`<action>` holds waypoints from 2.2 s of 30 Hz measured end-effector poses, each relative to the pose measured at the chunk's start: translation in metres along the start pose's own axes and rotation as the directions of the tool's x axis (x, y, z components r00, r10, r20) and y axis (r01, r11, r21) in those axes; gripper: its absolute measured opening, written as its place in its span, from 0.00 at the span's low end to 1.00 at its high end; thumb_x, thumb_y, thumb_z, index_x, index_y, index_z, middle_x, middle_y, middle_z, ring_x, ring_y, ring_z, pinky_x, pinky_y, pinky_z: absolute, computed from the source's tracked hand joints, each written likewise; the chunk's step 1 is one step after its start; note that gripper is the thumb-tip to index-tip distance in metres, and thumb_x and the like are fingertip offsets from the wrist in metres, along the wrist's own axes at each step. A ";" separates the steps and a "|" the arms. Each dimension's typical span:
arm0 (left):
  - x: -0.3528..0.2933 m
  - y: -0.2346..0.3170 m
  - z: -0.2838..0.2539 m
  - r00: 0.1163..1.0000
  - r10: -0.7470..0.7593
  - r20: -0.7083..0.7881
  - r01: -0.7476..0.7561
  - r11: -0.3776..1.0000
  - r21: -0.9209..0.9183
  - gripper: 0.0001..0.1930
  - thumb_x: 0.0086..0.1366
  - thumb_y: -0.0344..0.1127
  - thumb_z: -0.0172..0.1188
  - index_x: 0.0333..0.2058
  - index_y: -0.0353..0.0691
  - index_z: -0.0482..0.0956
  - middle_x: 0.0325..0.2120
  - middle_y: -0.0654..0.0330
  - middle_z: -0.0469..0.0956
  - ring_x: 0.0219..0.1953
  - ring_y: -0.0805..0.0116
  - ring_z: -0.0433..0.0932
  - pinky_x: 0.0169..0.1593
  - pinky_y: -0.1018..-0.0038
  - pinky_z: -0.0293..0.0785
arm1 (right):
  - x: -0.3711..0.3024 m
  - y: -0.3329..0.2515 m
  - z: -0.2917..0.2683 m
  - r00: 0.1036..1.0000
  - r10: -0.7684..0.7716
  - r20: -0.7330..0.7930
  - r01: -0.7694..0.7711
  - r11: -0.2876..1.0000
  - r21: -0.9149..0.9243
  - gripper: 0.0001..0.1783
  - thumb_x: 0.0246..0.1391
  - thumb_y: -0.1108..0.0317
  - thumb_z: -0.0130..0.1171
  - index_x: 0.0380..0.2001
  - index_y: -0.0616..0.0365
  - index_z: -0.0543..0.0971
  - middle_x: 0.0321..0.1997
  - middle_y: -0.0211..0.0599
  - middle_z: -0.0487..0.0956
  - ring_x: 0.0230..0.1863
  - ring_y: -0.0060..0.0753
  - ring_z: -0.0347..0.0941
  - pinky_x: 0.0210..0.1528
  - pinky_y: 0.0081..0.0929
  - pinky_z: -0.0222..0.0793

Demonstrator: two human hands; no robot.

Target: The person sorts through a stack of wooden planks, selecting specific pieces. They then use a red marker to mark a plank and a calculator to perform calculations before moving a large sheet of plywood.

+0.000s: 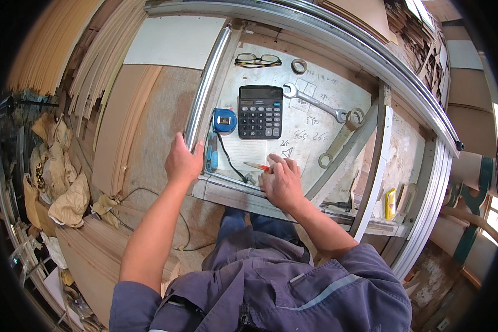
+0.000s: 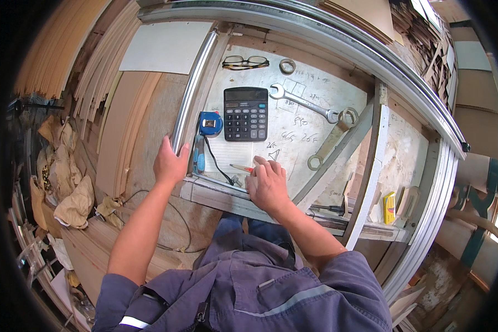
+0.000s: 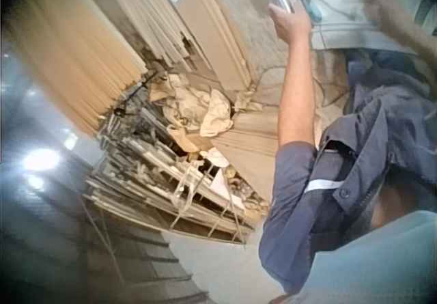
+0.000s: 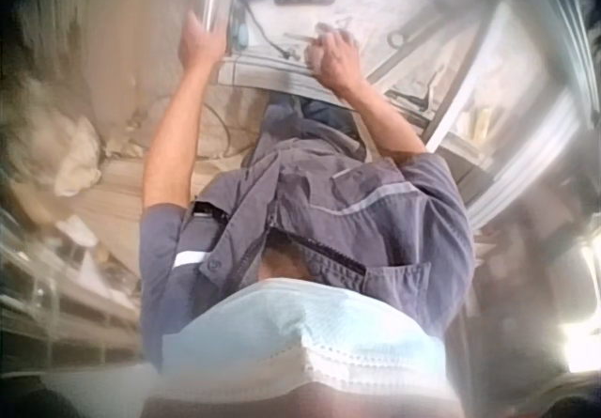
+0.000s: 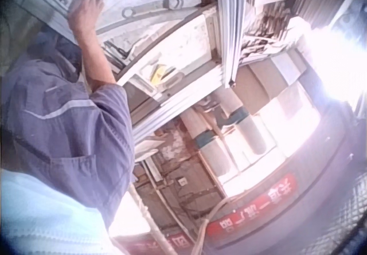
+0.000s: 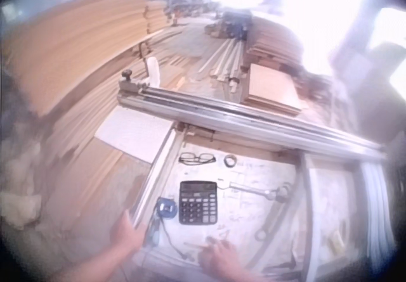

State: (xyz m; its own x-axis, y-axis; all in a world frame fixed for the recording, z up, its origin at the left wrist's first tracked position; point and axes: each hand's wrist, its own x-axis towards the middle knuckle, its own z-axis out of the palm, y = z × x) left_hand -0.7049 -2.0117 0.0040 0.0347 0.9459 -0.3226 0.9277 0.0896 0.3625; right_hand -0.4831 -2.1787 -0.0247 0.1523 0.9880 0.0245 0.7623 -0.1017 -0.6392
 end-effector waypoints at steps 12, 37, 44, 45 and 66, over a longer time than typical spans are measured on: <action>0.001 -0.004 -0.004 1.000 -0.003 -0.026 0.003 1.000 0.017 0.32 0.64 0.53 0.59 0.59 0.38 0.65 0.52 0.43 0.76 0.52 0.40 0.77 0.52 0.49 0.73 | -0.026 -0.011 -0.009 0.995 -0.060 -0.074 0.063 0.997 0.036 0.16 0.49 0.71 0.64 0.40 0.62 0.73 0.55 0.52 0.75 0.52 0.58 0.68 0.57 0.47 0.62; 0.006 -0.024 0.006 0.986 0.166 0.007 -0.166 0.986 0.019 0.28 0.65 0.47 0.58 0.56 0.36 0.62 0.48 0.38 0.77 0.50 0.37 0.77 0.52 0.48 0.73 | -0.146 -0.058 -0.026 0.970 0.073 -0.230 -0.109 0.983 -0.150 0.17 0.47 0.71 0.67 0.41 0.57 0.74 0.56 0.46 0.77 0.55 0.53 0.69 0.59 0.43 0.61; 0.001 -0.021 0.007 0.979 0.199 -0.041 -0.199 0.980 0.000 0.24 0.66 0.46 0.57 0.52 0.37 0.63 0.47 0.41 0.76 0.49 0.40 0.78 0.49 0.48 0.75 | -0.023 -0.049 -0.003 0.991 -0.058 -0.125 0.038 0.987 -0.153 0.18 0.49 0.67 0.65 0.44 0.57 0.75 0.61 0.43 0.74 0.58 0.52 0.67 0.59 0.47 0.61; 0.000 -0.023 0.007 0.984 0.174 -0.022 -0.174 0.985 0.011 0.24 0.66 0.46 0.57 0.52 0.37 0.63 0.47 0.42 0.76 0.49 0.40 0.78 0.49 0.49 0.75 | -0.010 -0.047 0.000 0.993 -0.072 -0.092 0.057 0.986 -0.159 0.19 0.49 0.67 0.65 0.45 0.57 0.74 0.61 0.43 0.74 0.58 0.52 0.67 0.59 0.47 0.61; -0.001 -0.016 0.003 0.985 0.169 -0.042 -0.169 0.986 -0.002 0.27 0.66 0.46 0.58 0.57 0.35 0.63 0.48 0.41 0.76 0.48 0.40 0.78 0.49 0.50 0.75 | 0.046 -0.014 0.020 0.995 -0.093 -0.030 0.087 0.983 -0.161 0.20 0.49 0.64 0.65 0.44 0.59 0.73 0.67 0.45 0.68 0.62 0.53 0.63 0.59 0.50 0.59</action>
State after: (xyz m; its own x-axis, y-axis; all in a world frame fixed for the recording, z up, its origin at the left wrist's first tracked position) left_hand -0.7189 -2.0145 -0.0039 0.1750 0.9596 -0.2201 0.9077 -0.0707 0.4136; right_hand -0.4992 -2.1294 -0.0304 0.1000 0.9892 0.1071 0.8638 -0.0329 -0.5028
